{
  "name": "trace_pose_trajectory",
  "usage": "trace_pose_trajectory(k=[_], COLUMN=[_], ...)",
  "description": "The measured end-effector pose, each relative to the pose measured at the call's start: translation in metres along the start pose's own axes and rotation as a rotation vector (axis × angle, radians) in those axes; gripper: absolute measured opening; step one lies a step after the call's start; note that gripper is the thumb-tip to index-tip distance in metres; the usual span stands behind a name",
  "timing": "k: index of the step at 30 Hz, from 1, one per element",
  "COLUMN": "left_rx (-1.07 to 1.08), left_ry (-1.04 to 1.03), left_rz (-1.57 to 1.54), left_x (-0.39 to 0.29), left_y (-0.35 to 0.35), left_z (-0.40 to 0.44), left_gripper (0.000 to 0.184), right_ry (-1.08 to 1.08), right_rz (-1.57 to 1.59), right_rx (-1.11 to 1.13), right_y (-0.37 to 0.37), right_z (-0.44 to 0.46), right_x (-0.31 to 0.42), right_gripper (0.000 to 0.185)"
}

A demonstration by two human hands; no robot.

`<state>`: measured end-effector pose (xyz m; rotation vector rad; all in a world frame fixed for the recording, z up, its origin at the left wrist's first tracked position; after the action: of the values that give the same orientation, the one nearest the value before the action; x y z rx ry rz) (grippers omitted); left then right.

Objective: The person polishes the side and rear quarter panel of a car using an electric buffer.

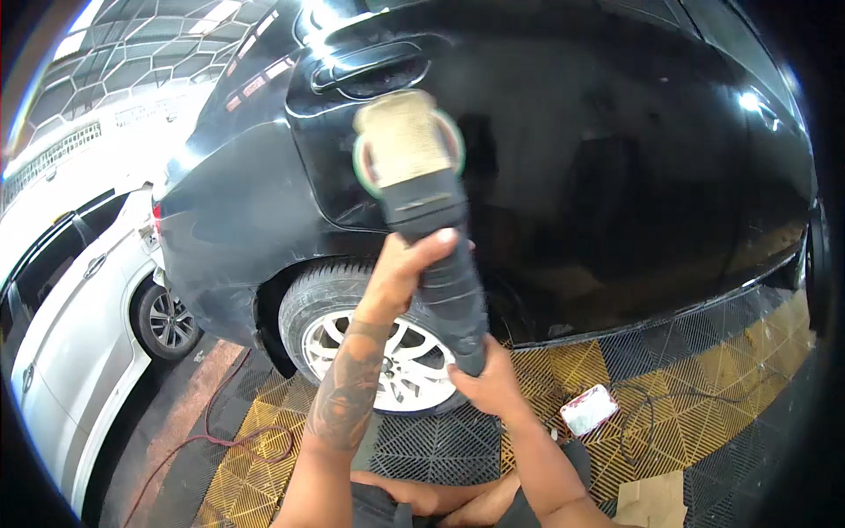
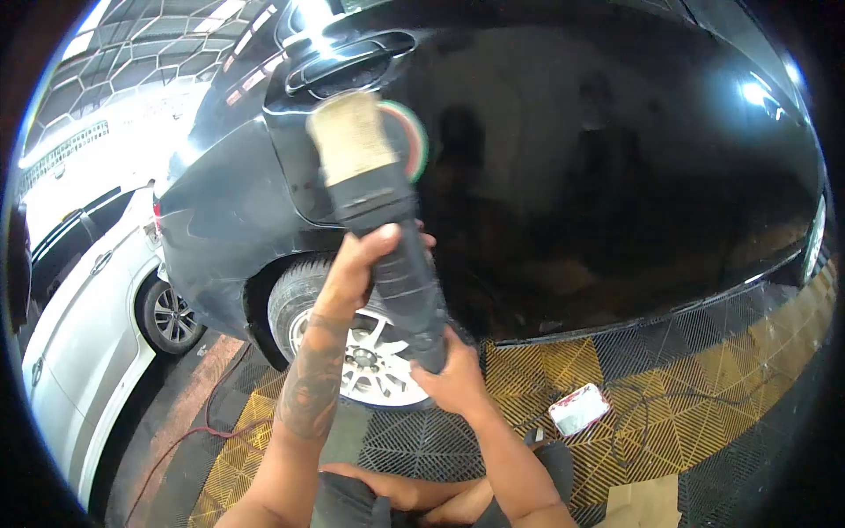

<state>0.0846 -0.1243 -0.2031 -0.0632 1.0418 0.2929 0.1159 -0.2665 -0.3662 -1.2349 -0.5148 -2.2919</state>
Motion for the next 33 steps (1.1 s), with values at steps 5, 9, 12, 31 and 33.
trace_pose_trajectory(k=[5, 9, 12, 31, 33], left_rx=[-0.390, -0.362, -0.212, -0.240, -0.228], left_ry=[-0.482, -1.078, -0.961, -0.624, -0.614], left_rz=[0.763, 0.630, 0.651, 0.177, 0.155], left_x=[-0.078, -0.101, -0.117, -0.126, -0.118], left_y=[-0.040, -0.060, -0.056, 0.124, 0.124], left_z=[-0.003, 0.061, 0.103, 0.052, 0.049], left_gripper=[0.034, 0.059, 0.053, 0.030, 0.028], right_ry=[-0.169, -0.134, -0.132, 0.057, 0.000], right_rz=[0.198, 0.279, 0.225, -0.142, -0.119], right_rx=[-0.069, -0.136, -0.093, 0.199, 0.225], right_y=[0.038, 0.043, 0.042, -0.044, -0.039], right_z=[-0.015, -0.010, -0.004, 0.028, 0.024], right_x=[-0.014, -0.006, -0.005, 0.015, 0.018], right_gripper=[0.039, 0.029, 0.030, 0.062, 0.063])
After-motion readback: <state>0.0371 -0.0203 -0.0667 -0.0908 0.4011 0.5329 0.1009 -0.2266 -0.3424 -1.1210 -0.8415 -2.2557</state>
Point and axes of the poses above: each hand's wrist, its own z-axis towards the middle knuckle, its own y-axis out of the back of the hand, x = y × z, the point moved 2 cm from there along z, towards the middle knuckle, and after that the axes turned 3 degrees about -z, right-handed, at the moved point
